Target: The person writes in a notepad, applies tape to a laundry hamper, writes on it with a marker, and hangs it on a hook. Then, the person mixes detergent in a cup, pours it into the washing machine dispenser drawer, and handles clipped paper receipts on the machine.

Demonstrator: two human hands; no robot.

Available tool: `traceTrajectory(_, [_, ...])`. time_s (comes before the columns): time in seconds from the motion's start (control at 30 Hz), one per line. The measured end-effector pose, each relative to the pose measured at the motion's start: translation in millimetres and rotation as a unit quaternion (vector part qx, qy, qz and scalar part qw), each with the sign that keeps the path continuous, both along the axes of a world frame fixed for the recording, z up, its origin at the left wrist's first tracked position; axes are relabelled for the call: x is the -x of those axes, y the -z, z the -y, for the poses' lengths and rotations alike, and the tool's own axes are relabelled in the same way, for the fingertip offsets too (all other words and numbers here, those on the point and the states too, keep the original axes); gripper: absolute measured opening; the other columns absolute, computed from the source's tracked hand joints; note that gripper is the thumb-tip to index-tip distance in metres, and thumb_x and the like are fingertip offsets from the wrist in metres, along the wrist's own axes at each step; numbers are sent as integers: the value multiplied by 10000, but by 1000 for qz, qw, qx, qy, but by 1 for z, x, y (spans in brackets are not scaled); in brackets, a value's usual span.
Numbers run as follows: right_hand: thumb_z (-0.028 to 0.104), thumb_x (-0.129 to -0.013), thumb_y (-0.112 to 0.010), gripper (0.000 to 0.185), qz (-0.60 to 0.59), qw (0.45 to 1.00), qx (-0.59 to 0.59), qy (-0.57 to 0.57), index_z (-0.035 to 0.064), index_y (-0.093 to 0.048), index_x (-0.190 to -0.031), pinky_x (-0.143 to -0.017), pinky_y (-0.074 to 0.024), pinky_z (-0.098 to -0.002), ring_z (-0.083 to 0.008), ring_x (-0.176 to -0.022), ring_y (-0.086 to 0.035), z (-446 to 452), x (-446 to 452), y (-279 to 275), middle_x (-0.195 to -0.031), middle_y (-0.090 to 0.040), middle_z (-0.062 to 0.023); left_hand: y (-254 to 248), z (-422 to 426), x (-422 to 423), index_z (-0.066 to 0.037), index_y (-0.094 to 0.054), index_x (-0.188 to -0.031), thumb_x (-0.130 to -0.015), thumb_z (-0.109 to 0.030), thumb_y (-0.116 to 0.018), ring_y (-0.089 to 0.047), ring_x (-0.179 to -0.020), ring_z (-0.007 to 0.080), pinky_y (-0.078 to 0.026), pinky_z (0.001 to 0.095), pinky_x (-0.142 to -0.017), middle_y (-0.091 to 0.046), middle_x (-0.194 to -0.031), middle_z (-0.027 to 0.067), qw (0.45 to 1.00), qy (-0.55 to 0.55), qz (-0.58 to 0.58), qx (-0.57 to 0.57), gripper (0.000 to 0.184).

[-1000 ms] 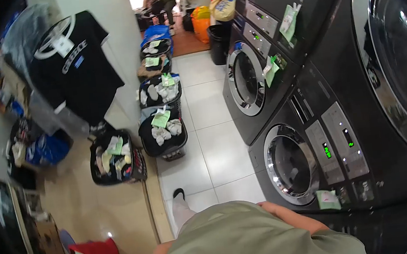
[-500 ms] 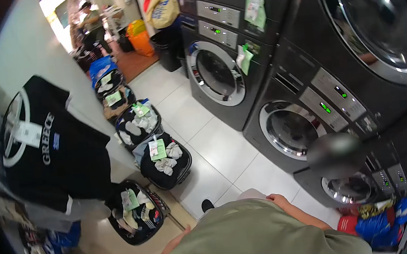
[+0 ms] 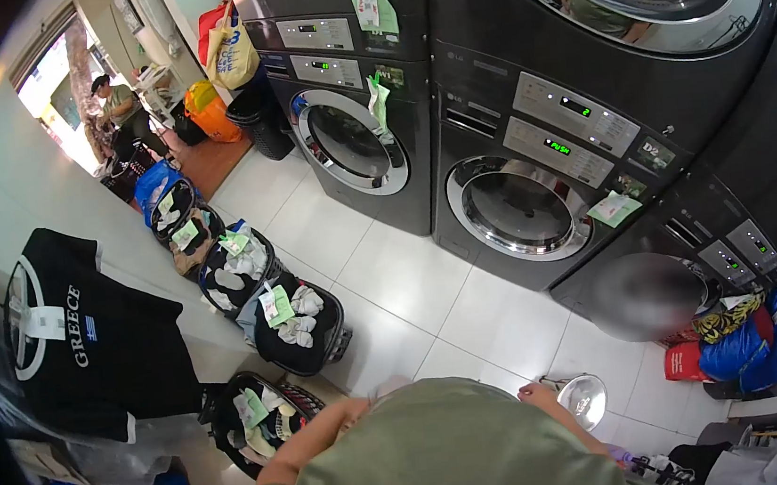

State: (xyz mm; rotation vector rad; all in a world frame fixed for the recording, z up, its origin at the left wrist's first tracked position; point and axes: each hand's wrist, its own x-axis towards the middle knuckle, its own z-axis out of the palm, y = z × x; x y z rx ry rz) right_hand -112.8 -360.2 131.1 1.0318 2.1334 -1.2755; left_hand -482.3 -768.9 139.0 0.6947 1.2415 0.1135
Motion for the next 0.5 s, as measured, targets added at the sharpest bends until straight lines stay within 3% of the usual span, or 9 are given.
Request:
traceTrajectory(0.03, [460, -806, -675, 454, -5, 999, 25, 40, 117, -712, -1102, -874, -517, -376, -307, -980, -675, 11, -19, 8, -1011, -718, -142, -12, -17, 3, -66, -143, -1514, -942, -358, -464, -517, -1241, 366, -450, 464, -1009, -429, -1435, 217, 996, -8, -93, -15, 718])
traceTrajectory(0.13, [442, -837, -662, 426, 95, 988, -69, -100, 97, -717, -1081, -858, -518, -364, -270, -956, -680, 12, -93, 102, -998, -720, -143, -94, -85, 18, -108, 150, -1515, -865, -195, -585, -424, -1297, 484, -408, 467, -1055, -189, -1519, 344, 934, -108, -335, -67, 985])
traceTrajectory(0.17, [439, -840, -662, 422, 80, 991, -51, -91, 95, -716, -1079, -858, -517, -363, -267, -952, -680, 10, -101, 106, -993, -720, -141, -127, -102, 26, -96, 84, -1530, -861, -195, -600, -402, -1305, 500, -392, 469, -1071, -182, -1506, 370, 901, -116, -406, -102, 963])
traceTrajectory(0.27, [429, -851, -661, 411, 28, 998, -5, -63, 88, -716, -1073, -858, -515, -360, -257, -939, -678, -10, -95, 110, -979, -721, -138, -79, -140, 88, -76, -100, -1536, -855, -205, -622, -408, -1297, 508, -386, 465, -1079, -190, -1501, 370, 863, -105, -412, -272, 867])
traceTrajectory(0.33, [421, -854, -668, 412, 16, 999, 12, -39, 79, -710, -1081, -859, -513, -357, -251, -937, -675, -16, -79, 95, -984, -720, -136, -99, -179, 127, -60, -238, -1508, -851, -208, -639, -367, -1326, 507, -381, 464, -1083, -170, -1509, 365, 829, -157, -413, -343, 783])
traceTrajectory(0.4, [411, -853, -683, 425, 60, 997, -19, 33, 66, -698, -1101, -862, -511, -354, -246, -942, -670, -24, -7, 5, -1004, -718, -135, -138, -221, 179, -56, -249, -1506, -860, -202, -633, -292, -1376, 492, -354, 463, -1104, -159, -1517, 355, 807, -213, -418, -358, 765])
traceTrajectory(0.47, [400, -852, -697, 439, 33, 992, -43, 114, 52, -686, -1121, -865, -508, -352, -240, -947, -665, -33, 80, -77, -1023, -716, -133, -143, -265, 247, -63, -364, -1460, -851, -210, -639, -409, -1311, 464, -374, 431, -1091, -241, -1501, 328, 710, -299, -474, -426, 684])
traceTrajectory(0.5, [396, -838, -722, 480, -44, 984, -34, 167, 41, -664, -1156, -871, -506, -350, -239, -971, -657, -51, 115, -68, -1063, -704, -141, -146, -288, 287, -60, -405, -1431, -853, -205, -641, -478, -1235, 430, -408, 424, -1056, -281, -1479, 308, 672, -324, -486, -456, 640])
